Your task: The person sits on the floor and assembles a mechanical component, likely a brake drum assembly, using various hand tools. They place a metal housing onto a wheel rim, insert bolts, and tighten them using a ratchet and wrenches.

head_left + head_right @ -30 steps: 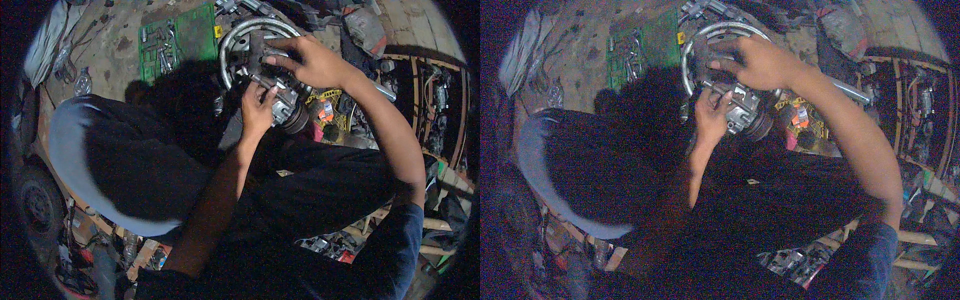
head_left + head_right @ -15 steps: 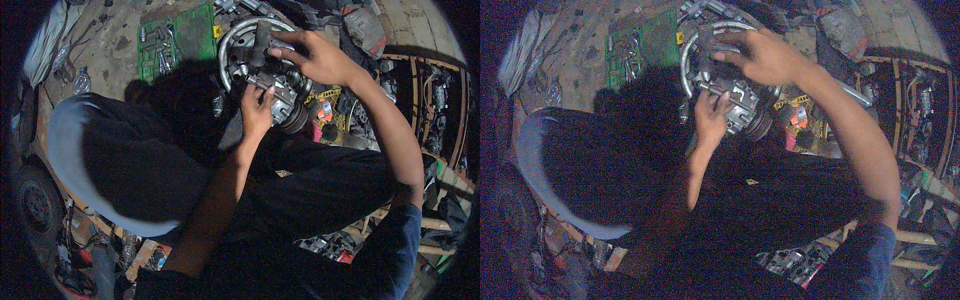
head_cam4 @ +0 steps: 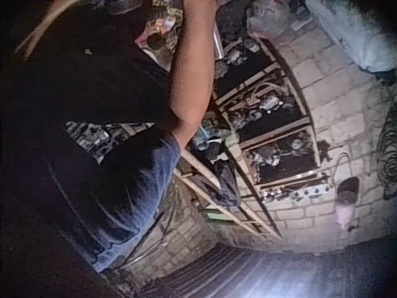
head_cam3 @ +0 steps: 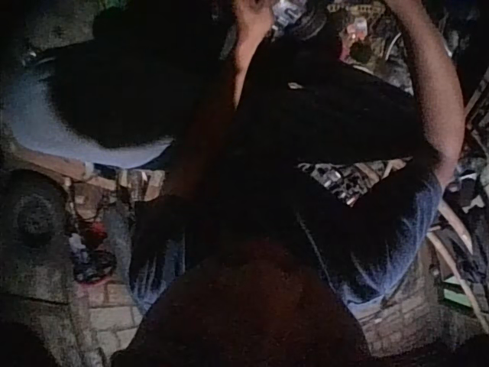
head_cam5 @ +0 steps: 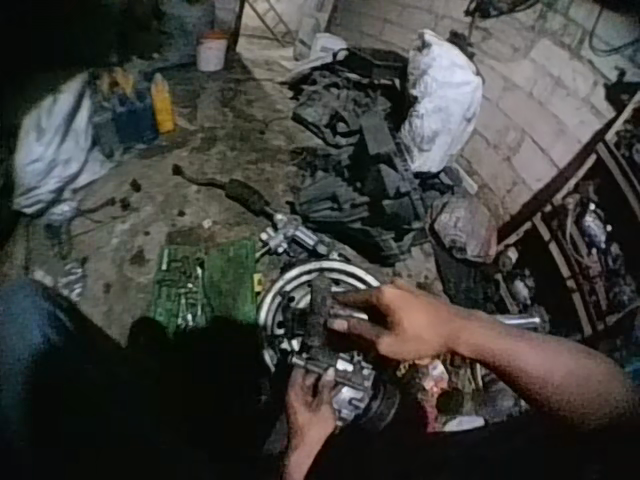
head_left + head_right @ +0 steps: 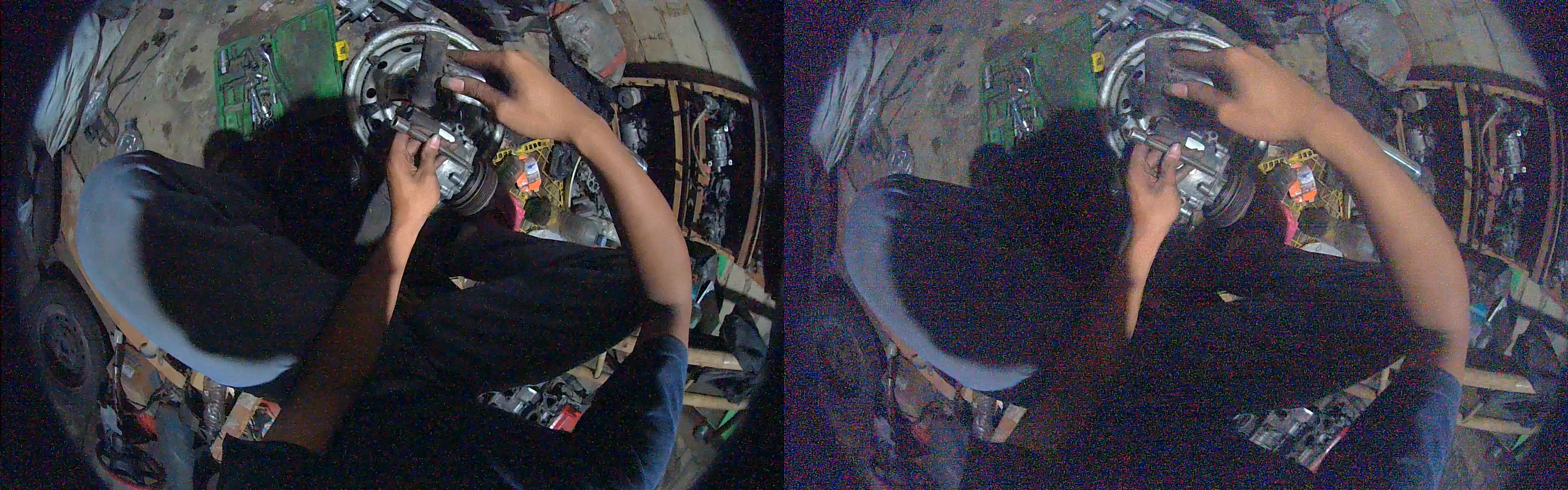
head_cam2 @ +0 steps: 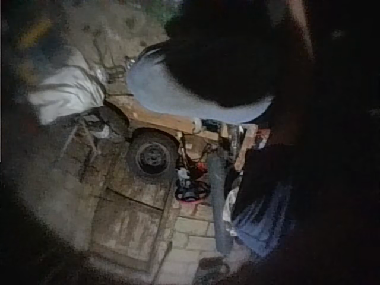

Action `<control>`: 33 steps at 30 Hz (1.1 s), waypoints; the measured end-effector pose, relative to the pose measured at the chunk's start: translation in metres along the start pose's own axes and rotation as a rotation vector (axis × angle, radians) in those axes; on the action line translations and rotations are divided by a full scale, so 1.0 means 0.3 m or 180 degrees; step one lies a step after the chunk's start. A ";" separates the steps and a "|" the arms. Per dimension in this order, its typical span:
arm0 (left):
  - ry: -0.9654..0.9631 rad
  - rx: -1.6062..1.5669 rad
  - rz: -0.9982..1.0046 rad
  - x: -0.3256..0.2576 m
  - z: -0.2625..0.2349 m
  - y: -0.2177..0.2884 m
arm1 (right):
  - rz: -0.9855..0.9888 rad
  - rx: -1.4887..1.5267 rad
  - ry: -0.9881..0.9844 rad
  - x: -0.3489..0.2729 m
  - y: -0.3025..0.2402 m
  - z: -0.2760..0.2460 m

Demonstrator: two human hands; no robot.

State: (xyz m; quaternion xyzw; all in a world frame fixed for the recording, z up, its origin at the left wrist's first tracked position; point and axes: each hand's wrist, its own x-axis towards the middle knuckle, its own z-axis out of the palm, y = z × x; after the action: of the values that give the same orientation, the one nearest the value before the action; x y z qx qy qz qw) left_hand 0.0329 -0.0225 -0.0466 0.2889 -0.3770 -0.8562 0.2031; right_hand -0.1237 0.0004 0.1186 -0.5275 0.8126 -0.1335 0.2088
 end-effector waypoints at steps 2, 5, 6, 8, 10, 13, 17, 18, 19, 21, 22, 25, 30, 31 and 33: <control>-0.0028 0.0076 0.0043 0.001 -0.002 -0.002 | 0.0100 -0.0103 -0.0064 -0.006 -0.008 -0.012; -0.0155 0.0112 0.0168 0.005 -0.001 -0.008 | 0.0183 -0.0056 -0.0075 -0.011 -0.001 -0.009; -0.0221 0.0070 0.0173 0.011 0.002 -0.006 | 0.0168 -0.0031 -0.0065 -0.012 0.002 -0.009; -0.0305 0.0079 0.0103 0.017 0.002 0.000 | 0.0128 0.0015 -0.0040 -0.009 0.006 -0.011; -0.0341 0.0181 -0.0047 0.023 0.000 0.007 | 0.0124 0.0043 -0.0068 -0.003 0.002 -0.017; -0.0398 0.0187 0.0164 0.034 -0.011 -0.017 | -0.0075 -0.0045 0.0027 0.009 -0.014 -0.014; -0.0407 0.0314 0.0061 0.036 -0.021 -0.020 | -0.0030 -0.0423 -0.0223 0.022 -0.089 -0.016; -0.0437 0.0438 0.0090 0.043 -0.028 -0.032 | -0.0043 -0.0193 -0.0427 0.040 -0.084 -0.012; -0.0465 0.0562 0.0119 0.047 -0.038 -0.043 | -0.0132 -0.0389 -0.0435 0.051 -0.093 -0.012; -0.0542 0.0459 0.0043 0.044 -0.030 -0.019 | -0.0287 -0.0765 -0.0458 0.071 -0.105 -0.018; -0.0515 0.0481 0.0076 0.048 -0.031 -0.028 | -0.0164 -0.0910 -0.0464 0.084 -0.123 -0.032; -0.0445 0.0445 0.0123 0.045 -0.037 -0.029 | -0.0043 -0.1057 -0.0343 0.125 -0.175 -0.055; -0.0502 0.0888 0.0270 0.032 -0.016 -0.024 | -0.0253 -0.1636 -0.1031 0.130 -0.136 -0.035; -0.0683 0.1238 0.0428 0.021 -0.016 -0.034 | -0.0324 -0.2160 -0.1429 0.125 -0.129 -0.032; -0.0777 0.1631 0.0400 -0.008 0.002 -0.011 | -0.0340 -0.2178 -0.1220 0.121 -0.139 -0.052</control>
State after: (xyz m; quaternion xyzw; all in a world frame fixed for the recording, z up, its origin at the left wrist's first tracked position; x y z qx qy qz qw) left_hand 0.0338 -0.0186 -0.0480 0.2016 -0.6199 -0.7473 0.1292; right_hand -0.1106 -0.0497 0.1434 -0.6235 0.7278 0.2353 0.1616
